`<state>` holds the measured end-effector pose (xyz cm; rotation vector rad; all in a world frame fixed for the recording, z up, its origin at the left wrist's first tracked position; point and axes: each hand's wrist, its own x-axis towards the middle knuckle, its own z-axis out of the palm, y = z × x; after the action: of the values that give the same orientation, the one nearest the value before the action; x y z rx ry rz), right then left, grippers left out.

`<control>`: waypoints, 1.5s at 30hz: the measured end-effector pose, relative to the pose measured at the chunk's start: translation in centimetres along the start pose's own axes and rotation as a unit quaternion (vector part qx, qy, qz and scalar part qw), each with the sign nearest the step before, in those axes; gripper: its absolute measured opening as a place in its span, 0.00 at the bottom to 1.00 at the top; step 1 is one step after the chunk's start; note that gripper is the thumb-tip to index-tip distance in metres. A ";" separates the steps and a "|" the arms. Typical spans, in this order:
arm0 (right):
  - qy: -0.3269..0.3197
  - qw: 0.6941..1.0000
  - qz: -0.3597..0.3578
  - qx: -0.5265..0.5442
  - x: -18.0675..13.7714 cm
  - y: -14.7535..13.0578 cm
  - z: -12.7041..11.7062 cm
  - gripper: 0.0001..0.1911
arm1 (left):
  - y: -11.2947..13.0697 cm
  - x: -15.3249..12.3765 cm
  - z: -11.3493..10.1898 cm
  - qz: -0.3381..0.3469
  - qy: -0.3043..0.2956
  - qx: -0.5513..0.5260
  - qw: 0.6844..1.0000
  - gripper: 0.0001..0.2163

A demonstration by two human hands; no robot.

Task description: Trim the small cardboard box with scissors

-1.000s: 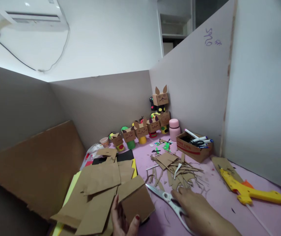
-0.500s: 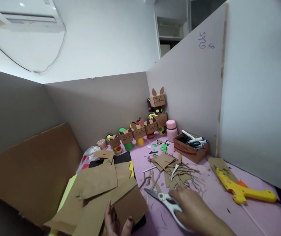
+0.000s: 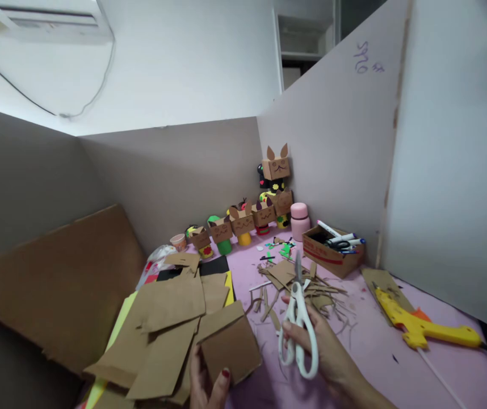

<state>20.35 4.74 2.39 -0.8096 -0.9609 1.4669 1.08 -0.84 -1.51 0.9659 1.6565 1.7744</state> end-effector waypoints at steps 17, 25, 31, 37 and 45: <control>-0.132 0.991 -0.004 -0.010 -1.6 1.5 0.4 0.41 | 0.0 -0.7 -0.2 -0.053 -0.097 -0.055 0.992 0.42; -0.143 0.988 0.021 0.049 -2.2 1.4 1.2 0.43 | 1.1 -1.9 0.1 0.031 -0.182 -0.017 0.983 0.38; -0.056 0.994 0.058 0.073 -1.9 0.8 0.7 0.37 | 1.8 -1.3 -1.1 0.287 -0.244 0.217 0.900 0.30; 0.064 0.992 0.058 0.093 -1.3 0.6 -0.3 0.33 | 2.0 -1.0 -0.3 0.484 -0.174 0.418 0.748 0.27; 0.073 0.985 0.072 0.137 -1.1 0.2 -0.5 0.23 | 0.8 -2.4 0.8 0.553 -0.148 0.448 0.686 0.24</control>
<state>20.81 3.66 1.92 -0.7831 -0.5833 1.5989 3.26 -2.34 -1.06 3.0111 1.8035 1.0086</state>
